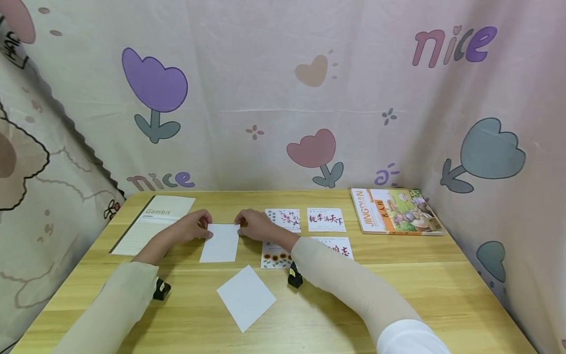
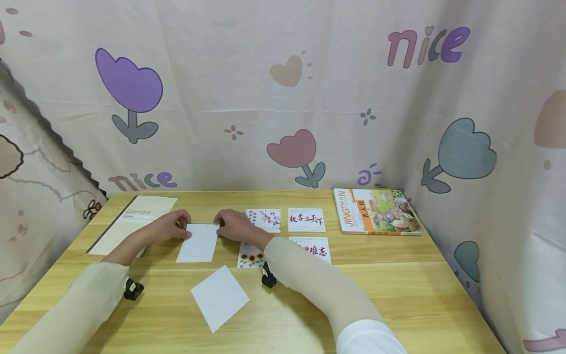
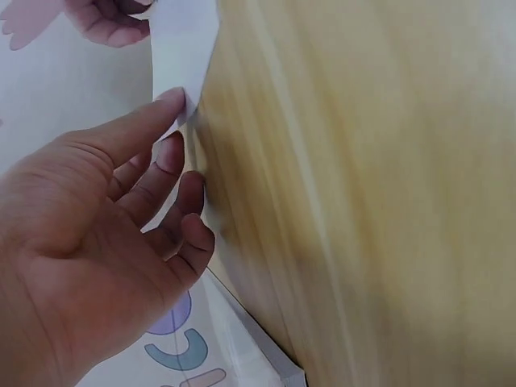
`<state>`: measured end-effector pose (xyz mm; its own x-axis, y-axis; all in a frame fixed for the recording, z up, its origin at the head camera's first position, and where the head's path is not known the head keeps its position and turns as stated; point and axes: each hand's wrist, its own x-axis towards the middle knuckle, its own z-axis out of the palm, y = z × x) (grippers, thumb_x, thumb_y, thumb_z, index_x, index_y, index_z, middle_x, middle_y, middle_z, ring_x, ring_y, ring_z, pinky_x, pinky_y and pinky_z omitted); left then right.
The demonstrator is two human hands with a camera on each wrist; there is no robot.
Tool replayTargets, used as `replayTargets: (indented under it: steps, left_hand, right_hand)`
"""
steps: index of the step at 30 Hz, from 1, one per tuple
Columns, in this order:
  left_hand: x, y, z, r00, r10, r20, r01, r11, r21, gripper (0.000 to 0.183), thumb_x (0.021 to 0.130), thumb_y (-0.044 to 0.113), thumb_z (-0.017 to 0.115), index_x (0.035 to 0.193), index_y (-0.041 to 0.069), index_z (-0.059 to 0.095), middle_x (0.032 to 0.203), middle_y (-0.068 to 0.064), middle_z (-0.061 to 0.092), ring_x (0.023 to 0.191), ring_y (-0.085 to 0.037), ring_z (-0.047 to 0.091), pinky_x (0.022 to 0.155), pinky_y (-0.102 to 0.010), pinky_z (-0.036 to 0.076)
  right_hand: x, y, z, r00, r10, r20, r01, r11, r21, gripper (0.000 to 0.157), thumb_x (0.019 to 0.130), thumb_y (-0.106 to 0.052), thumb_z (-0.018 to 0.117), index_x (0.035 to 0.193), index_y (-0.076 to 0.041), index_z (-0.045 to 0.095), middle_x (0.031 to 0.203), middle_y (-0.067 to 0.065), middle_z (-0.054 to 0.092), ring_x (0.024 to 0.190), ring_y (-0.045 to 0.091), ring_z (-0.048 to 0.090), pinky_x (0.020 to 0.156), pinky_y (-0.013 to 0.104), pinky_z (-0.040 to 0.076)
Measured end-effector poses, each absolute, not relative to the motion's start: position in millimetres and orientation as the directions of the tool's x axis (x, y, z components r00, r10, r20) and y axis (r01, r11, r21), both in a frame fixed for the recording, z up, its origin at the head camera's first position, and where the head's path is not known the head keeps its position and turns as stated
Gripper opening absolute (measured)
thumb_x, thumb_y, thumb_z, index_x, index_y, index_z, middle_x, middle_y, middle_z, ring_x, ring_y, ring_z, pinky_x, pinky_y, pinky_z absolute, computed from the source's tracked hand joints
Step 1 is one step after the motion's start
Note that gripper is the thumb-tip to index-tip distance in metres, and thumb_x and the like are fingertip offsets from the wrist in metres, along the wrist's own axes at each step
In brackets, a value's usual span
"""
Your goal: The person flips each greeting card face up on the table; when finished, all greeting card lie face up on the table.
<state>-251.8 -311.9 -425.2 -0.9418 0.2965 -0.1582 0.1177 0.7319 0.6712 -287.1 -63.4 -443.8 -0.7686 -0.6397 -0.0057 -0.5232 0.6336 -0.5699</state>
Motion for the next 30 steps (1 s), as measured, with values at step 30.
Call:
replayTargets:
  steps: [30]
  left_hand:
    - [-202, -217, -383, -0.963, 0.271, 0.009, 0.112, 0.364, 0.925, 0.046, 0.098, 0.024, 0.067, 0.138, 0.008, 0.053, 0.129, -0.015, 0.055, 0.102, -0.028, 0.058, 0.085, -0.035, 0.055]
  right_hand:
    - [-223, 57, -376, -0.748, -0.651, 0.133, -0.248, 0.088, -0.965, 0.025, 0.098, -0.019, 0.065, 0.123, -0.012, 0.068, 0.121, 0.006, 0.066, 0.101, 0.021, 0.067, 0.093, 0.045, 0.056]
